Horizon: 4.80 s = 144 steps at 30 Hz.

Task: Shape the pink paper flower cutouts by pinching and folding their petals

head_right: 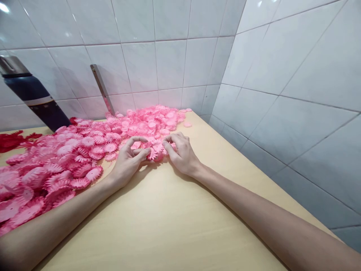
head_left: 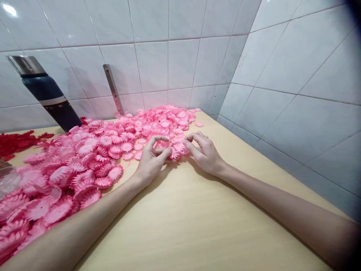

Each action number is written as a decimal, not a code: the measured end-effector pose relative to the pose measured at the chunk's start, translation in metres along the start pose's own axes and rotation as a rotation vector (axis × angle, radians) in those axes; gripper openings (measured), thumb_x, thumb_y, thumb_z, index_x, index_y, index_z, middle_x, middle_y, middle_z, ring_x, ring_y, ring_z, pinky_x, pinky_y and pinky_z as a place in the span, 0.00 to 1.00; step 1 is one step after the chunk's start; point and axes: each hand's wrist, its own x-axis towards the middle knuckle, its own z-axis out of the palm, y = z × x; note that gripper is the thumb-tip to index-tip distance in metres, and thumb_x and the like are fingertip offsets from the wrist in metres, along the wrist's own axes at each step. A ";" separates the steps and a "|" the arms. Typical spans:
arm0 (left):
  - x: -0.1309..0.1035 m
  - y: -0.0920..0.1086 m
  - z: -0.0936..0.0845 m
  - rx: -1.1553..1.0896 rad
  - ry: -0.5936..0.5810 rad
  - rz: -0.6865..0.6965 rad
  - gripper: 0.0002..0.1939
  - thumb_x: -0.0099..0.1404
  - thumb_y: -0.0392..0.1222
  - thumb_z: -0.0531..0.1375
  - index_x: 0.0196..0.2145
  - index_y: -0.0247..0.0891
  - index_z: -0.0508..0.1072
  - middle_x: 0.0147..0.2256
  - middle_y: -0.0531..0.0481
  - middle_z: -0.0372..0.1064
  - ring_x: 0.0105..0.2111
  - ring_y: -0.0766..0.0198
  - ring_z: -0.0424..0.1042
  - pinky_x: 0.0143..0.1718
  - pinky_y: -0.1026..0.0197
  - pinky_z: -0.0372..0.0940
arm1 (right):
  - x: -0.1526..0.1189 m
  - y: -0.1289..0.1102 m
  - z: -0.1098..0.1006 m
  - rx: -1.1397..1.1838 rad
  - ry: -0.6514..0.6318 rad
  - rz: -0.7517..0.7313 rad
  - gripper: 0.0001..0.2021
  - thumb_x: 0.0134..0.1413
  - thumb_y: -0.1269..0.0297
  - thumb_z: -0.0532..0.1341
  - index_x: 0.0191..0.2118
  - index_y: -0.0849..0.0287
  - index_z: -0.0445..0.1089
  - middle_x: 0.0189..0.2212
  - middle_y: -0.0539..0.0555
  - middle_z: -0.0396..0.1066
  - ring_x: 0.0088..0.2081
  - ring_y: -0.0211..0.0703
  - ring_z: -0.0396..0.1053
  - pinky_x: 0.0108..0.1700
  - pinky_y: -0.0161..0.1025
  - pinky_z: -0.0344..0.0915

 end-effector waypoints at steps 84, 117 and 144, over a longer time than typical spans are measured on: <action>0.005 -0.005 -0.004 0.211 0.236 0.193 0.12 0.55 0.46 0.66 0.31 0.34 0.79 0.32 0.46 0.77 0.34 0.61 0.74 0.38 0.61 0.68 | 0.005 0.000 0.008 0.266 0.201 -0.004 0.06 0.55 0.62 0.62 0.34 0.56 0.65 0.46 0.59 0.71 0.49 0.49 0.70 0.48 0.48 0.68; 0.004 -0.013 -0.004 0.091 -0.061 0.265 0.18 0.49 0.36 0.70 0.39 0.36 0.74 0.42 0.48 0.71 0.48 0.60 0.71 0.55 0.54 0.65 | -0.001 -0.007 -0.001 0.533 -0.045 0.192 0.08 0.56 0.61 0.61 0.31 0.60 0.70 0.28 0.52 0.70 0.30 0.39 0.69 0.34 0.38 0.68; 0.000 -0.005 -0.001 0.198 0.113 0.179 0.09 0.55 0.38 0.65 0.35 0.34 0.72 0.35 0.46 0.75 0.37 0.58 0.76 0.39 0.56 0.73 | 0.002 -0.001 0.004 0.685 -0.024 0.330 0.11 0.50 0.58 0.67 0.29 0.61 0.72 0.26 0.53 0.76 0.27 0.40 0.74 0.32 0.37 0.74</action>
